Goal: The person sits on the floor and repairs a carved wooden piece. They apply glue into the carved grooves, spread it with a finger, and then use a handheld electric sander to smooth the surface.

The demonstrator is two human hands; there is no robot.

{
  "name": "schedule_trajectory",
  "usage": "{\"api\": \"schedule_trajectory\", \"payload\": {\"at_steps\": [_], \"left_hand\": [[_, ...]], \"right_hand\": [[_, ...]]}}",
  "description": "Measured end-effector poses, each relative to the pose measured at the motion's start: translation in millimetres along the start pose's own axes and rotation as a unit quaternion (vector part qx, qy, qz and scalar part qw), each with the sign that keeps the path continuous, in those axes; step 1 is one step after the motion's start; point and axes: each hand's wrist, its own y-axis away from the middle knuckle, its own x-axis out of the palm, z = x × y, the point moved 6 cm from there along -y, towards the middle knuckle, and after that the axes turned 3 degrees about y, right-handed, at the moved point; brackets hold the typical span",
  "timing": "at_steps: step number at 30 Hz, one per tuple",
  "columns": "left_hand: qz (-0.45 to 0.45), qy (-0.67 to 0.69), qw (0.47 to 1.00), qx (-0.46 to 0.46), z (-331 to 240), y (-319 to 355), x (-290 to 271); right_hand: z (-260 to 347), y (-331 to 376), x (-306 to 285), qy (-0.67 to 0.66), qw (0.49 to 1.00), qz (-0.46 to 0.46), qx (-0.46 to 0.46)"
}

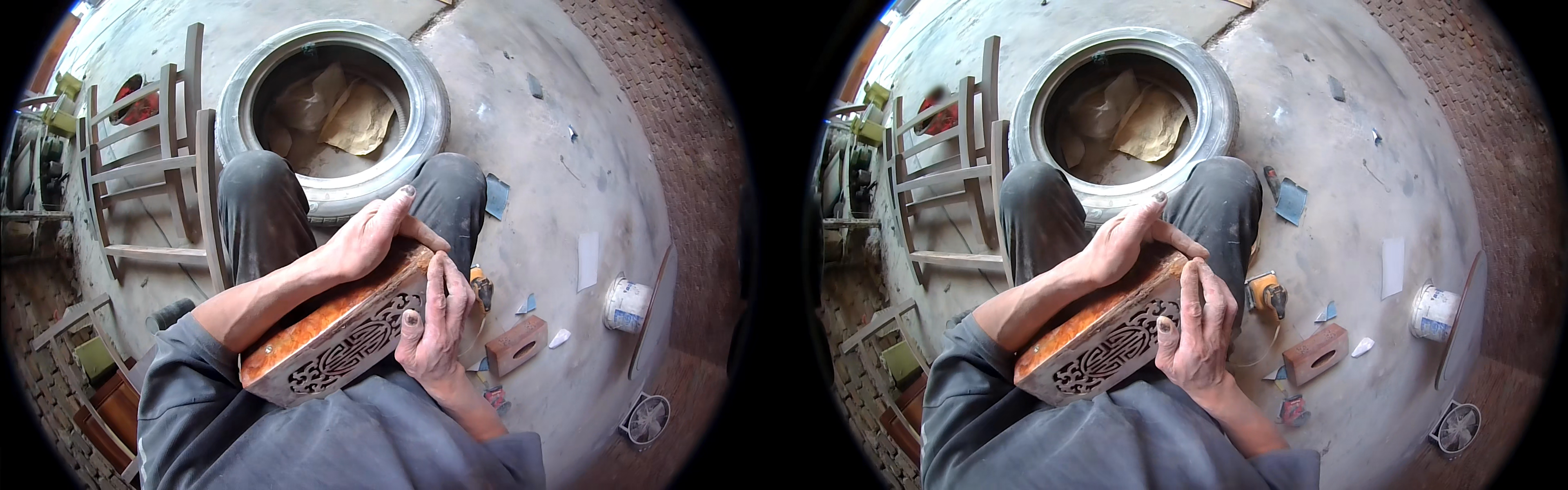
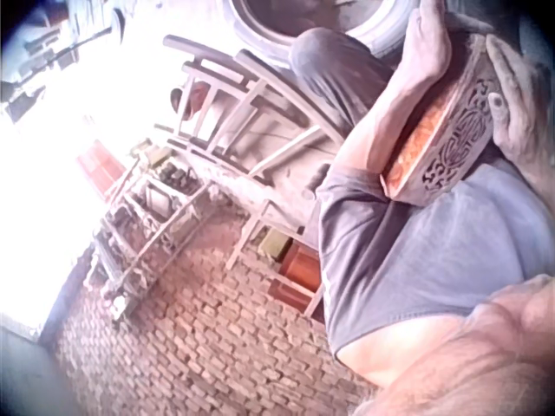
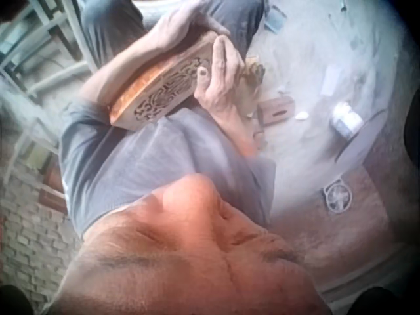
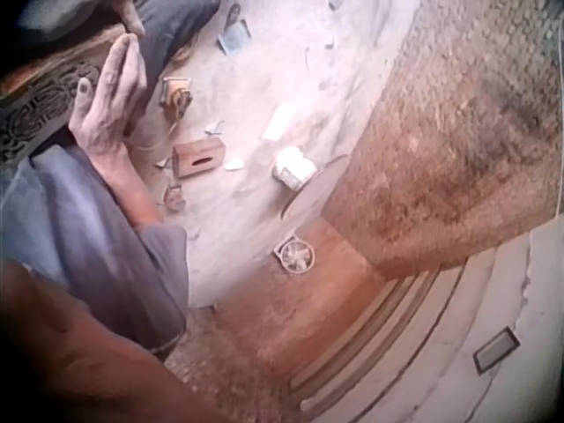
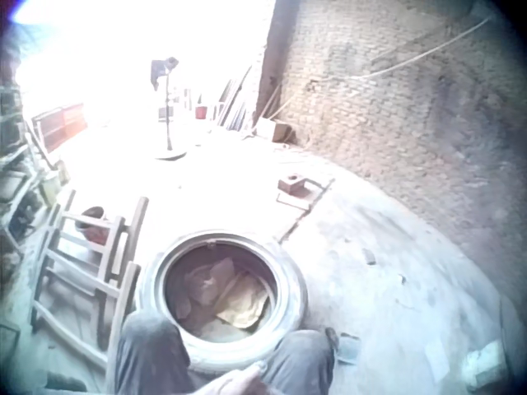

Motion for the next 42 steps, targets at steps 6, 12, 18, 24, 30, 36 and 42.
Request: {"api": "schedule_trajectory", "payload": {"at_steps": [6,12,18,24,30,36,42], "left_hand": [[0.018,0.055,0.998,0.006,8.1,5.2,-6.5],[-0.009,0.045,0.999,-0.008,10.1,9.9,-7.5],[-0.035,0.042,0.998,-0.017,12.0,9.0,-8.7],[-0.040,0.074,0.996,-0.023,10.5,11.1,-6.3],[-0.029,0.041,0.999,-0.013,18.3,9.6,-11.9],[-0.033,0.015,0.999,-0.001,14.1,10.7,-10.7],[-0.044,0.039,0.998,-0.002,18.1,10.7,-11.8]], "right_hand": [[-1.8,-6.9,1.3,0.021,0.999,0.007,-0.032],[-2.2,-7.5,2.2,0.030,0.998,0.015,-0.053],[-6.8,-11.5,2.7,0.034,0.996,0.016,-0.075],[-8.9,-11.1,3.2,0.018,0.997,0.030,-0.075],[-4.1,-7.3,4.5,0.057,0.994,0.038,-0.079],[1.2,-3.2,2.2,0.109,0.989,0.027,-0.100],[4.3,-1.3,0.1,0.110,0.986,0.021,-0.126]]}}
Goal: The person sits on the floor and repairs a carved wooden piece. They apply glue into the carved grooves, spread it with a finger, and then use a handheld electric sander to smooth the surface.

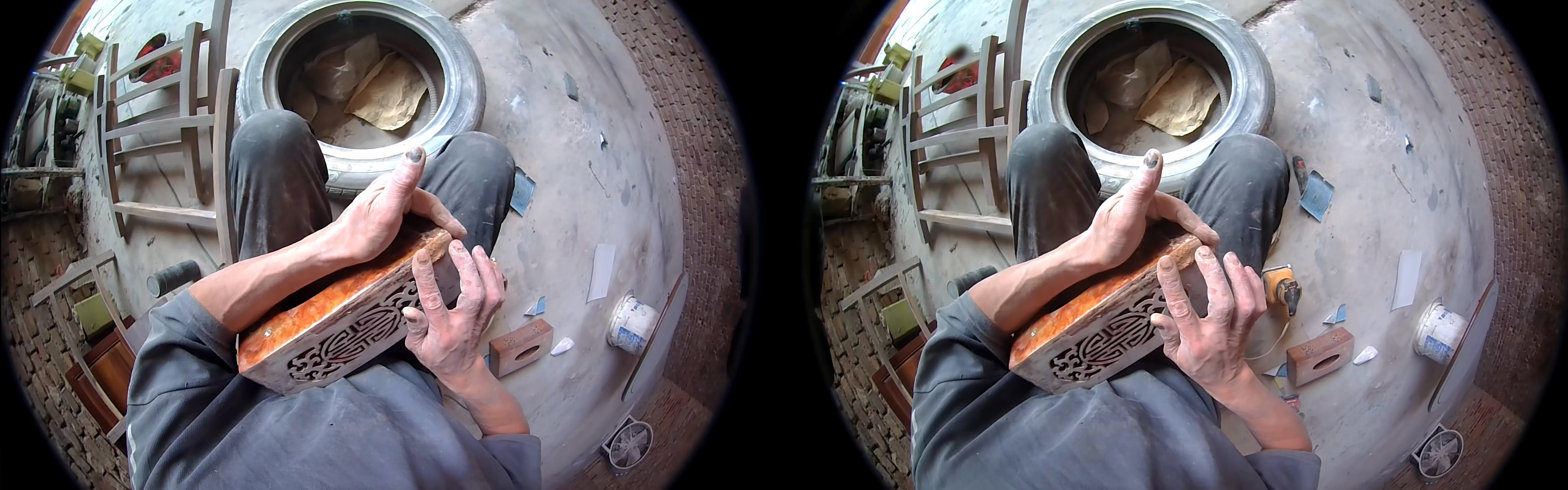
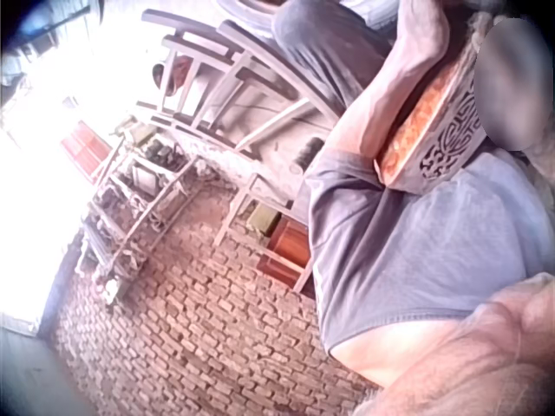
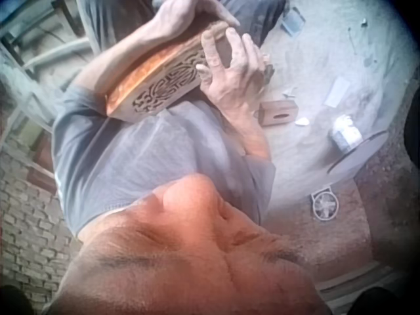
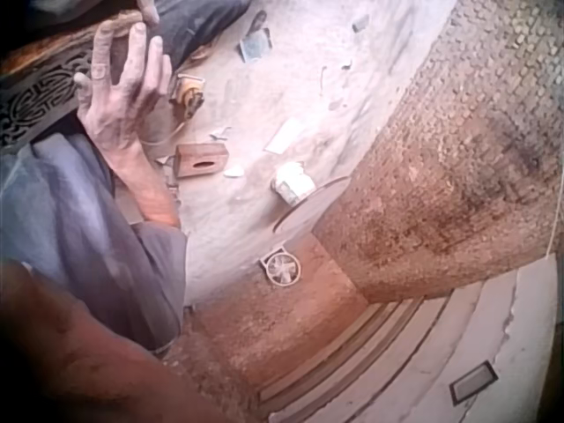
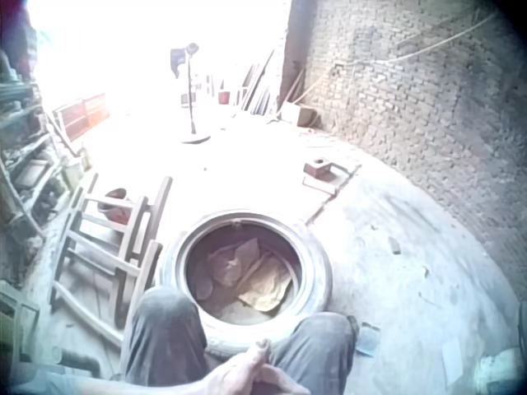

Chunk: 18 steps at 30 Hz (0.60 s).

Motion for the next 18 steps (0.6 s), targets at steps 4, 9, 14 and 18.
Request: {"api": "schedule_trajectory", "payload": {"at_steps": [4,9,14,18], "left_hand": [[0.011,0.005,1.000,-0.017,-3.8,2.1,0.7],[0.005,-0.006,1.000,-0.005,-4.6,2.3,1.0],[-0.010,0.007,1.000,0.019,-3.3,0.4,1.1],[0.013,0.001,1.000,0.005,0.5,-0.4,-1.5]], "right_hand": [[-9.7,2.8,0.4,-0.086,0.994,-0.015,0.068],[-0.5,13.0,11.4,-0.085,0.992,0.035,0.083],[3.2,6.2,13.4,-0.086,0.992,0.057,0.072],[2.9,7.5,14.9,-0.081,0.993,0.065,0.053]]}}
